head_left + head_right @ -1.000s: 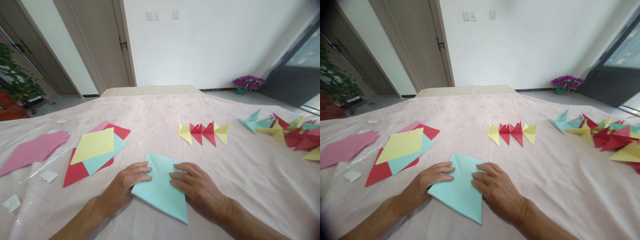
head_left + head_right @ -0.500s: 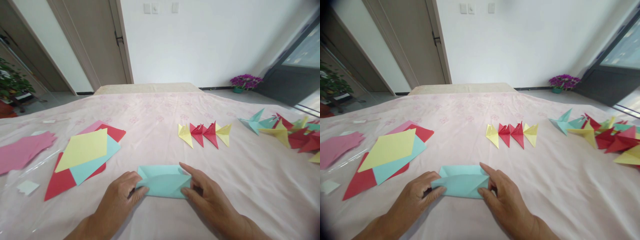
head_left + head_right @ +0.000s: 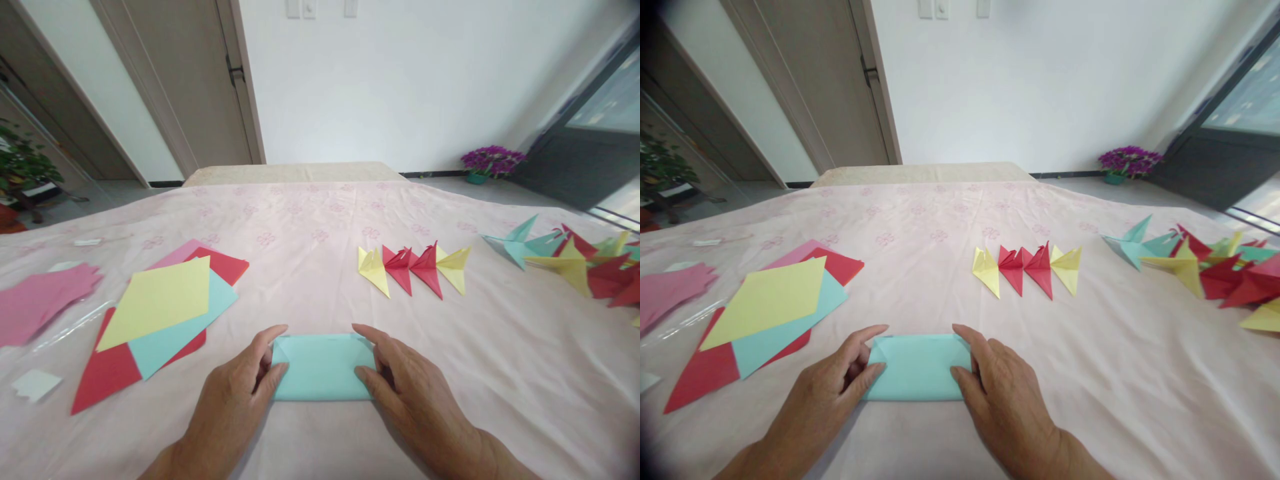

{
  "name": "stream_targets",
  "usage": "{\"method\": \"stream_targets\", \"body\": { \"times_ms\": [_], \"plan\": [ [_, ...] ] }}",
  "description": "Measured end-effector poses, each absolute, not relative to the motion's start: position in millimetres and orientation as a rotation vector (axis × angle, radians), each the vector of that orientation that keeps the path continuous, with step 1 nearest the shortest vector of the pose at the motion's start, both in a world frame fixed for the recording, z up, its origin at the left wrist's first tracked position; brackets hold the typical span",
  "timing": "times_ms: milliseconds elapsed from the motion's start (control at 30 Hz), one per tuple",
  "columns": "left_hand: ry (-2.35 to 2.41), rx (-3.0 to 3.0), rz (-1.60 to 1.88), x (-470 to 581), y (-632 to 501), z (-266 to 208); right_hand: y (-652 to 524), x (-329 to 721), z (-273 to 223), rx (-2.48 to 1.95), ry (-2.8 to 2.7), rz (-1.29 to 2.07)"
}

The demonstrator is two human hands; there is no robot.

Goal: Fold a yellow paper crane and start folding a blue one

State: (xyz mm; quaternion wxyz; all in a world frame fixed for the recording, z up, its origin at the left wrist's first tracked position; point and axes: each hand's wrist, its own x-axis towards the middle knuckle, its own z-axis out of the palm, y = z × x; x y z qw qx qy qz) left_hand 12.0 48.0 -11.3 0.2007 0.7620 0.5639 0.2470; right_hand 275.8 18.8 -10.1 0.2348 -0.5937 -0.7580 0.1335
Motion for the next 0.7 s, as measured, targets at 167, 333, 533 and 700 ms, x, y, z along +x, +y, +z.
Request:
{"method": "stream_targets", "body": {
  "times_ms": [167,333,533,700],
  "plan": [
    [1.576,2.177,0.723,12.8,47.7,-12.2,19.3,276.6,-5.4,-1.547,-2.162,0.347],
    [1.567,2.253,0.711,12.5,47.9,-15.5,21.4,274.3,-0.7,-1.479,-2.24,0.309],
    [1.518,2.313,0.673,12.9,49.4,-15.7,21.0,274.5,-2.8,-1.454,-2.294,0.253],
    [1.502,2.329,0.677,14.6,48.9,-13.9,19.7,276.4,-5.5,-1.458,-2.302,0.264]
  ]
}}
